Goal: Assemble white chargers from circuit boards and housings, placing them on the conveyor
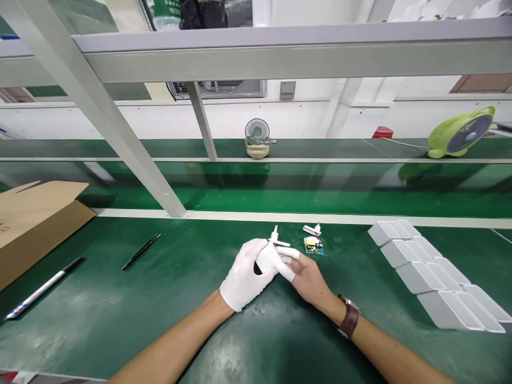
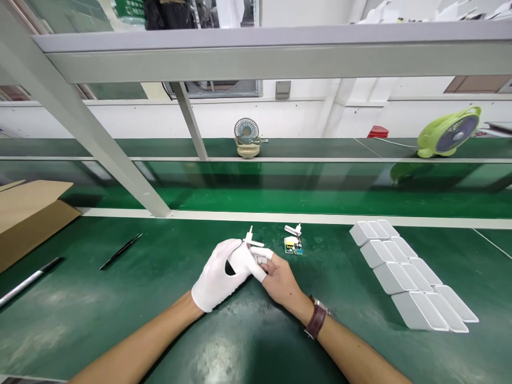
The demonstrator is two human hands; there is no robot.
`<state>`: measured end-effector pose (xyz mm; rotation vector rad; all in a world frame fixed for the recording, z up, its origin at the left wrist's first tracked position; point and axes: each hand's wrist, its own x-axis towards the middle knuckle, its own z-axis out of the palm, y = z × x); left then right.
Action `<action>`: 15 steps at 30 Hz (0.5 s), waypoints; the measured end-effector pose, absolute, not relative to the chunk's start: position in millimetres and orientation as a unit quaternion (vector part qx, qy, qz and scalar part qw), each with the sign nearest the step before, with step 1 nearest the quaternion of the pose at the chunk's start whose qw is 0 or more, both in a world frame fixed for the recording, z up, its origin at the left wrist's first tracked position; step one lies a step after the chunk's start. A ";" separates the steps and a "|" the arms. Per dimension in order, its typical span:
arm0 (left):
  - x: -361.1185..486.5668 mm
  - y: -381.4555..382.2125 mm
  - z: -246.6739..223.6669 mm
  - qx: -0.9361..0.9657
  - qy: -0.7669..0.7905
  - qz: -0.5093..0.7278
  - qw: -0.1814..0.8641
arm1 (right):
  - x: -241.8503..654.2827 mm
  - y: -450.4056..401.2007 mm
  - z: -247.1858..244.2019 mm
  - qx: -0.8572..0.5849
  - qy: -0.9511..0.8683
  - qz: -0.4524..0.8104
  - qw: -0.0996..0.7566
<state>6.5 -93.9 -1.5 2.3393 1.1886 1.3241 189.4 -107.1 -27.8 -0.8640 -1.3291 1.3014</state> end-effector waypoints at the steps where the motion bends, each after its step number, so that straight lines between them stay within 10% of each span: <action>1: 6.1 -95.5 -1.2 0.789 0.396 0.460 0.091 | 189.3 -105.9 -26.9 -0.350 -0.511 0.586 0.523; 15: 2.4 -108.7 5.1 0.798 0.388 0.431 0.160 | 188.4 -109.1 -15.5 -0.286 -0.382 0.749 0.460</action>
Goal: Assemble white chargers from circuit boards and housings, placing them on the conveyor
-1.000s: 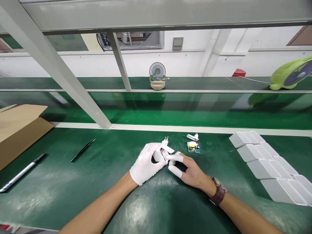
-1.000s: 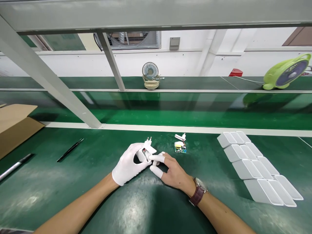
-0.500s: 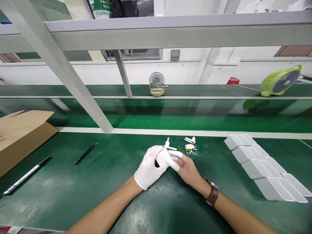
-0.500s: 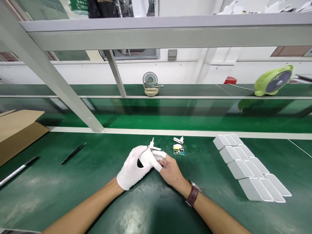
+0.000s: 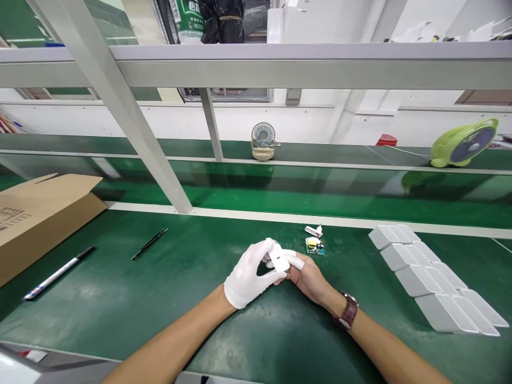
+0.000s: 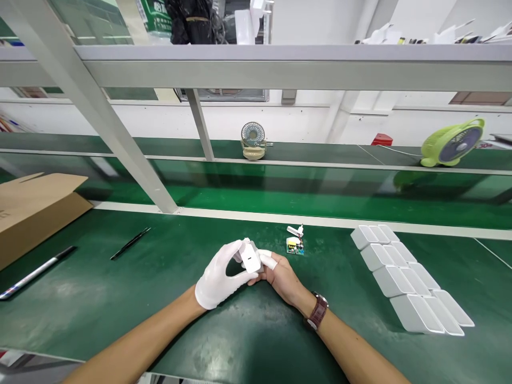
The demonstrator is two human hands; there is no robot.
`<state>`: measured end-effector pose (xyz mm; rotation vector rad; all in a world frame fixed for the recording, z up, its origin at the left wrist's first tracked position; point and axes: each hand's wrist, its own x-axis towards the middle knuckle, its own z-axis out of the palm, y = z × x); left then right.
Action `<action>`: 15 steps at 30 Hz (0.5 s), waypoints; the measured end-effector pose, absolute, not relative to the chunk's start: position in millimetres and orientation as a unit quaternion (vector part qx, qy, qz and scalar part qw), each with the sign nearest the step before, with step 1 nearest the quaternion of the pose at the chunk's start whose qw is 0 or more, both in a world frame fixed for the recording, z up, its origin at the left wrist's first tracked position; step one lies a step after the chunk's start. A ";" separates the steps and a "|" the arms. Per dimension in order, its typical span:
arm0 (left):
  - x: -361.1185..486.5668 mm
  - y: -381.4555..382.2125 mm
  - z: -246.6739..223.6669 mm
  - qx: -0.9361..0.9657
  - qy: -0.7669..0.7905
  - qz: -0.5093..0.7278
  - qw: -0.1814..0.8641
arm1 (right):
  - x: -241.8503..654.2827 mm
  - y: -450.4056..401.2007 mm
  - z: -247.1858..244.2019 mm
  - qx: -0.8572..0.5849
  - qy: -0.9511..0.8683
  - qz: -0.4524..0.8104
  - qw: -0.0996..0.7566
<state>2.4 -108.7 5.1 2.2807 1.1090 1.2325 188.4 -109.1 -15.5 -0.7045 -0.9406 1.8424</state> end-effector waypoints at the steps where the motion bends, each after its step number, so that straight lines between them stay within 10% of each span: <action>1: 2.4 -109.0 5.3 0.802 0.389 0.422 0.164 | 188.7 -109.1 -14.8 -0.287 -0.385 0.749 0.456; 15: 0.1 -105.0 4.1 0.839 0.345 0.400 0.131 | 191.7 -107.5 -24.8 -0.327 -0.449 0.698 0.452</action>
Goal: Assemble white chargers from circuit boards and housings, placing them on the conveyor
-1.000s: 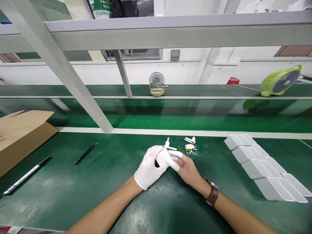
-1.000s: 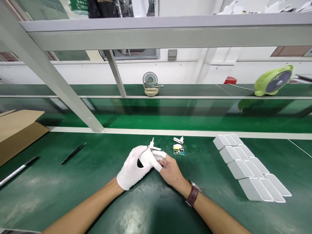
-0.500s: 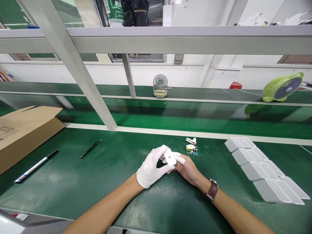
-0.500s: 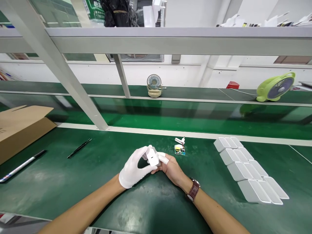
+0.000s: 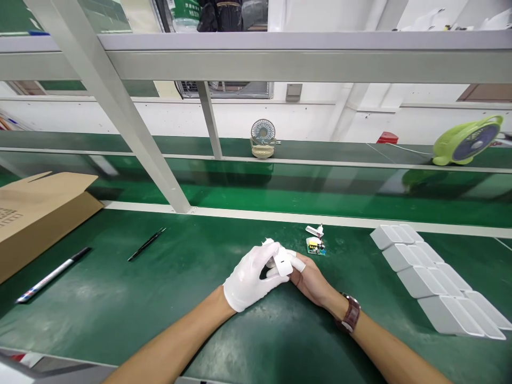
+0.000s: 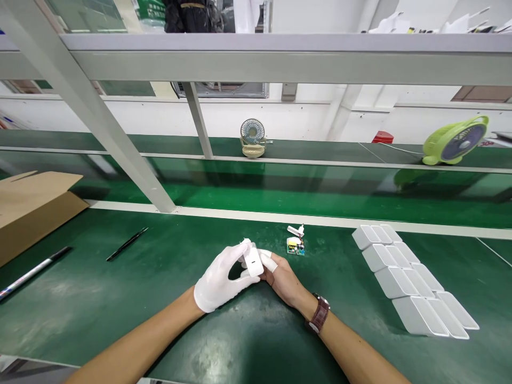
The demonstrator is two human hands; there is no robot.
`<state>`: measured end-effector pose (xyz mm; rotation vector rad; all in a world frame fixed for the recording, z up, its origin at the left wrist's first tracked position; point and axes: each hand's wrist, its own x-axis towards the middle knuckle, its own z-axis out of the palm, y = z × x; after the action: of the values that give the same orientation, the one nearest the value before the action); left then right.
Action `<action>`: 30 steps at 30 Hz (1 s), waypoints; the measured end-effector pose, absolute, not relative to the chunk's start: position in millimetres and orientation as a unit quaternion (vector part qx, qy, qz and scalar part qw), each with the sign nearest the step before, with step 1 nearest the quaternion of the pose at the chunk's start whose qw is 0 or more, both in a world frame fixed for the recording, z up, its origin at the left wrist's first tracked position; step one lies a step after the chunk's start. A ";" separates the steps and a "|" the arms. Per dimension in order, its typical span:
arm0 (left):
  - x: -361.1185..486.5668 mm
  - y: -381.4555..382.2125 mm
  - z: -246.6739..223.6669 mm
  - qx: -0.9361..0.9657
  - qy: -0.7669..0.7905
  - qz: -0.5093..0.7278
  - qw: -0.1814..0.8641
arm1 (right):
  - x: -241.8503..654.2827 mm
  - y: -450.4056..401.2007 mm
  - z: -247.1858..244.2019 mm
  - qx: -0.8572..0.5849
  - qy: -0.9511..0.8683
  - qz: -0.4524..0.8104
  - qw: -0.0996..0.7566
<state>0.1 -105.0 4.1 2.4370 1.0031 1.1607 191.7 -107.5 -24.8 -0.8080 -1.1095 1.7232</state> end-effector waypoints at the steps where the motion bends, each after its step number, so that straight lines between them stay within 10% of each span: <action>1: -0.9 -104.3 3.7 0.833 0.363 0.392 0.144 | 193.1 -107.3 -25.4 -0.335 -0.473 0.662 0.475; 7: -10.1 -91.5 -4.7 0.762 0.471 0.346 0.281 | 200.5 -107.6 -24.5 -0.356 -0.740 0.301 0.485; 18: -14.5 -80.0 3.3 0.688 0.459 0.302 0.475 | 200.2 -114.6 -11.2 -0.327 -0.846 0.059 0.418; 30: -11.3 -74.0 8.8 0.704 0.575 0.266 0.320 | 172.8 -140.8 -11.8 -0.155 -0.924 0.015 0.350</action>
<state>-11.3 -74.0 8.8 1.8512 1.5125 0.7003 172.8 -140.8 -11.8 -0.4007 -2.3920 0.0377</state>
